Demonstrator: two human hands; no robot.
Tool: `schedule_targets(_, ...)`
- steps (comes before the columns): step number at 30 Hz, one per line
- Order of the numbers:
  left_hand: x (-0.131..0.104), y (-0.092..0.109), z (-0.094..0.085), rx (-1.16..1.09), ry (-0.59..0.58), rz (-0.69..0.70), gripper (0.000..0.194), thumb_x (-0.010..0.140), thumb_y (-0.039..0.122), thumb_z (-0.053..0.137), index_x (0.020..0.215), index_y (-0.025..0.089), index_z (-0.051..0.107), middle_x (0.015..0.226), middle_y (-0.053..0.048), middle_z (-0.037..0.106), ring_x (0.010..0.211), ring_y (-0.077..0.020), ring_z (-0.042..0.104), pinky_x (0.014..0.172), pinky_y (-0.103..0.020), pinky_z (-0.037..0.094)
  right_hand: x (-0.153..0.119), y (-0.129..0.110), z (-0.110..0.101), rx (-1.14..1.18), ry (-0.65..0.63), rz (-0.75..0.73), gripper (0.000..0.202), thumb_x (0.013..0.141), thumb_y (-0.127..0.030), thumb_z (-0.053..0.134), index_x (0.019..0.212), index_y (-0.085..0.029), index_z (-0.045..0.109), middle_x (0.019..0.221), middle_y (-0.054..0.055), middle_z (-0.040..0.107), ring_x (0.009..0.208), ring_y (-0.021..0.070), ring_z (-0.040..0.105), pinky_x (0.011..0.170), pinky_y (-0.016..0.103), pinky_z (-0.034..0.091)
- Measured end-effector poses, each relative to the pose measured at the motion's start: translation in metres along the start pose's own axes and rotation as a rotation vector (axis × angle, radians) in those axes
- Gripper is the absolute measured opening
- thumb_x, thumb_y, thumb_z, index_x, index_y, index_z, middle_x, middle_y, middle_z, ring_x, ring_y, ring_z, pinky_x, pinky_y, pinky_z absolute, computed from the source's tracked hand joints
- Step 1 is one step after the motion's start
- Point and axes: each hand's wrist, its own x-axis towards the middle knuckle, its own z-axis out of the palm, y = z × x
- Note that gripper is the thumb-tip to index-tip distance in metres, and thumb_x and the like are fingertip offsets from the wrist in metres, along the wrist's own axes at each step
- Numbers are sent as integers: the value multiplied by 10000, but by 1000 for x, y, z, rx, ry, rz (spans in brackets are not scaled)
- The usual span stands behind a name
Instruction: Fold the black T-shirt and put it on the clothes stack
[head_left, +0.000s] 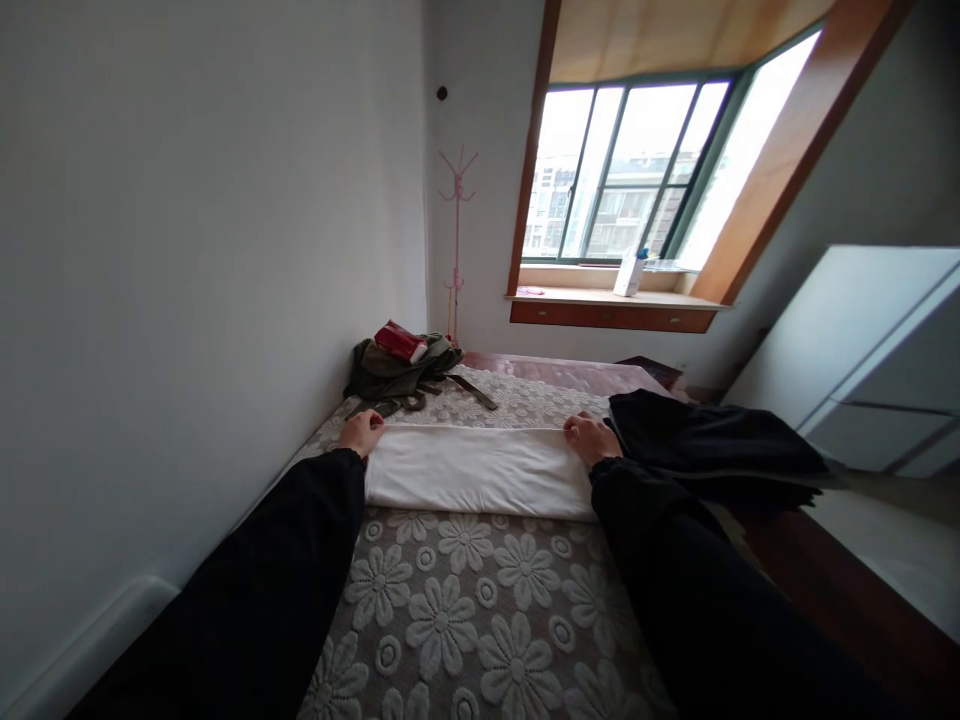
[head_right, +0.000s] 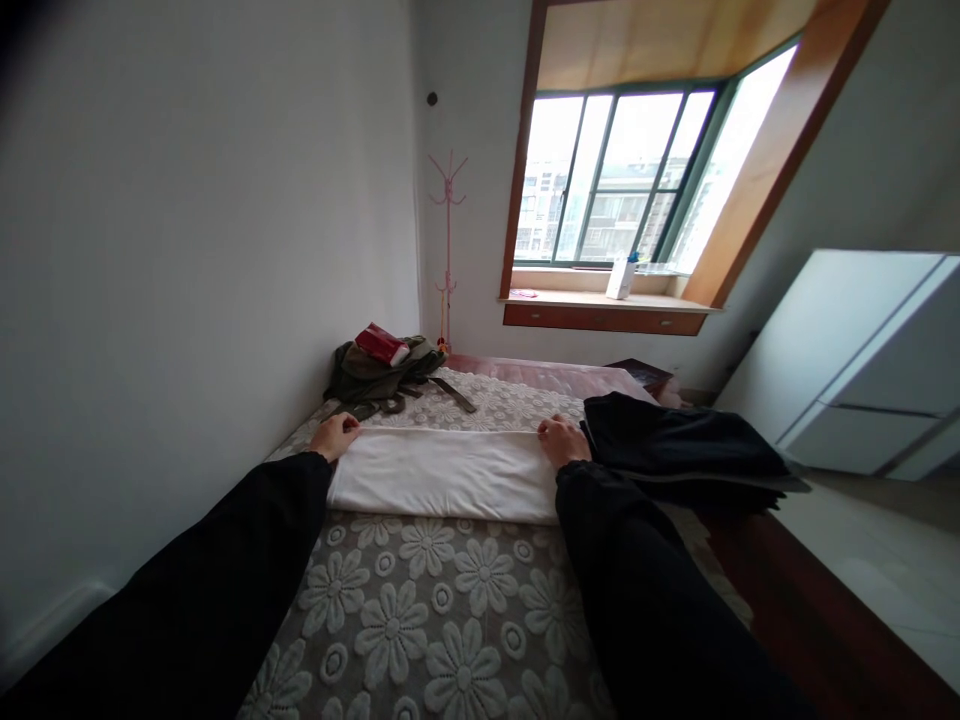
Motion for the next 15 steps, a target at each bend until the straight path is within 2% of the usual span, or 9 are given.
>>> schedule_targets(4,-13,15,-17,-155,106,26,233,1087,403,721,1172,187,740,1209,-100,764,1128,-238,742,1066,-461,634,-16,-1,-25,150,128,-54,205,993,-282,579,983,-209,771,1183,112,768,1142,292,723,1060,421,549)
schedule_targets(6,-30,23,-33,-249,167,60,183,1088,376,658,1118,206,719,1206,-109,779,1166,-241,742,1127,-446,607,-28,-2,-46,233,171,-95,250,1013,-380,561,995,-214,747,1159,117,780,1134,299,730,1075,445,557)
schedule_targets(8,-57,30,-54,-345,201,106,183,1050,401,621,1061,231,687,1195,-118,793,1178,-248,750,1155,-418,595,-46,0,-72,347,165,-152,379,1017,-569,591,982,-218,728,1086,115,788,1060,298,740,1013,436,590)
schedule_targets(11,-116,32,-92,-467,192,177,325,923,565,685,970,246,648,1128,-116,810,1148,-293,772,1137,-447,618,-89,11,-121,590,9,-195,652,864,-861,749,951,-215,742,933,96,759,866,274,713,801,378,611)
schedule_targets(13,-163,27,-116,-522,178,195,418,832,649,749,924,258,632,1059,-107,811,1116,-323,783,1102,-478,643,-126,21,-153,671,-154,-150,678,795,-874,848,953,-219,773,909,90,747,818,260,697,728,345,597)
schedule_targets(15,-209,15,-136,-603,159,193,450,783,669,836,888,274,647,982,-85,800,1148,-334,777,1177,-499,604,-165,31,-179,673,-318,-109,623,828,-839,857,951,-230,806,933,117,757,827,279,714,715,352,611)
